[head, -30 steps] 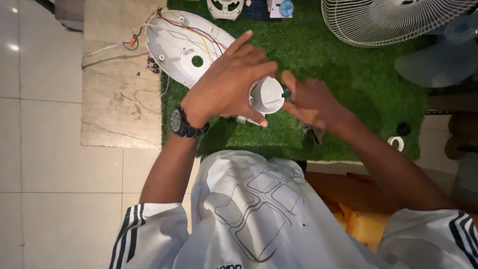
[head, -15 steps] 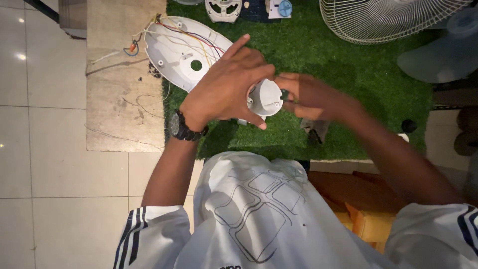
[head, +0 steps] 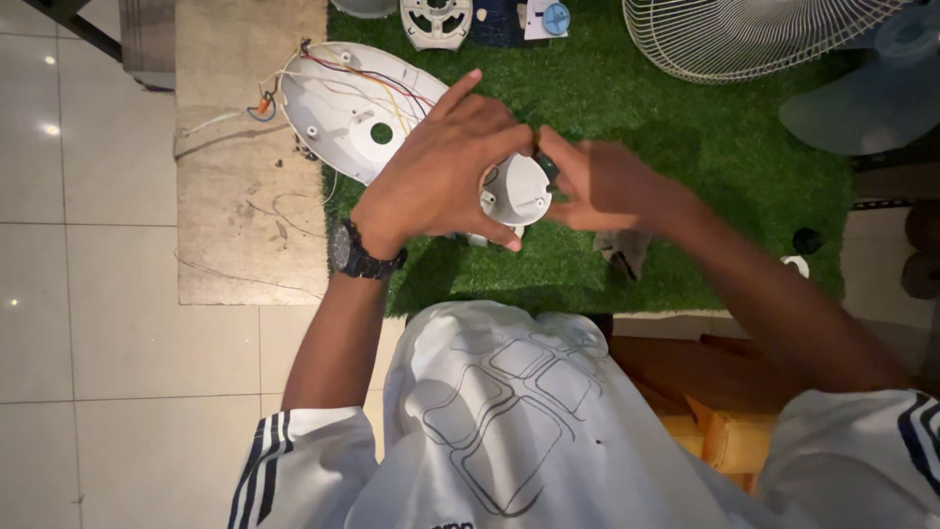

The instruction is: The person disassembles a white pedestal fan on a green mat. They remove the front grille, unscrew the rear housing, detach the motor assembly, and separate the internal components using a screwdriver.

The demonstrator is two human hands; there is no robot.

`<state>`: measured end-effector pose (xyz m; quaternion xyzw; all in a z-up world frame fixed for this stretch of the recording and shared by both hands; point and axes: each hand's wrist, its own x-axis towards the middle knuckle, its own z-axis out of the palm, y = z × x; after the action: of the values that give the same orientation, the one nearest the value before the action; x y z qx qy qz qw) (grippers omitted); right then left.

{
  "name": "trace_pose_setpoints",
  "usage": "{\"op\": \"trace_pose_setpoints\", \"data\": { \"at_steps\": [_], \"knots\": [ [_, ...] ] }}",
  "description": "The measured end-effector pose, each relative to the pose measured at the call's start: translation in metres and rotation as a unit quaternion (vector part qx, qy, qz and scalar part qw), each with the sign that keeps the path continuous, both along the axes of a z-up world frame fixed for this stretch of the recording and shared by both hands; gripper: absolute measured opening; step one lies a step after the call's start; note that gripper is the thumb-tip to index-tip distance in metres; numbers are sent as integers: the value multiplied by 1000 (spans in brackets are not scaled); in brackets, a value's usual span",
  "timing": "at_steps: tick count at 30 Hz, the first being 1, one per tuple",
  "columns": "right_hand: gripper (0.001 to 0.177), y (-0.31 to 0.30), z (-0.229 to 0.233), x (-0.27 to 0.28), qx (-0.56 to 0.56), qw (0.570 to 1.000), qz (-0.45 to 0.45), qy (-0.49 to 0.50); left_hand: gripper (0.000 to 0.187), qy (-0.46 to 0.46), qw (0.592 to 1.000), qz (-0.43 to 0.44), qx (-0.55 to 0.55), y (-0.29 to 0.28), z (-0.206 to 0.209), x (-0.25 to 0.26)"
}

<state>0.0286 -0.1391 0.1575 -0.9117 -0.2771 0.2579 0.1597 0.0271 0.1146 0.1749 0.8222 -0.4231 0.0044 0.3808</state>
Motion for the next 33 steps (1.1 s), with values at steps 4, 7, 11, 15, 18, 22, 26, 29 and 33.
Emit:
{"op": "trace_pose_setpoints", "data": {
  "at_steps": [4,7,11,15,18,22,26,29,33],
  "knots": [
    [63,-1,7,3,-5,1000,21,12,81,5,1000,2,4,4,1,0],
    [67,1,11,5,-10,999,-6,40,82,-1,1000,-1,-4,4,2,1],
    [56,0,6,6,-138,989,-21,43,80,0,1000,-3,1,3,1,0],
    [69,-6,1,10,42,998,54,-11,84,1,1000,1,2,4,-1,-1],
    [85,-6,0,10,12,999,20,-22,82,-3,1000,-3,0,4,0,0],
    [69,-3,1,8,-87,996,-19,16,80,0,1000,-3,1,6,1,-1],
    [65,-1,4,8,88,993,65,-46,81,4,1000,0,8,5,2,0],
    [75,-1,2,9,46,998,2,34,82,12,1000,5,18,5,3,-1],
    [76,-1,-6,12,-37,996,61,-55,83,0,1000,2,9,6,2,-2]
  ]
}}
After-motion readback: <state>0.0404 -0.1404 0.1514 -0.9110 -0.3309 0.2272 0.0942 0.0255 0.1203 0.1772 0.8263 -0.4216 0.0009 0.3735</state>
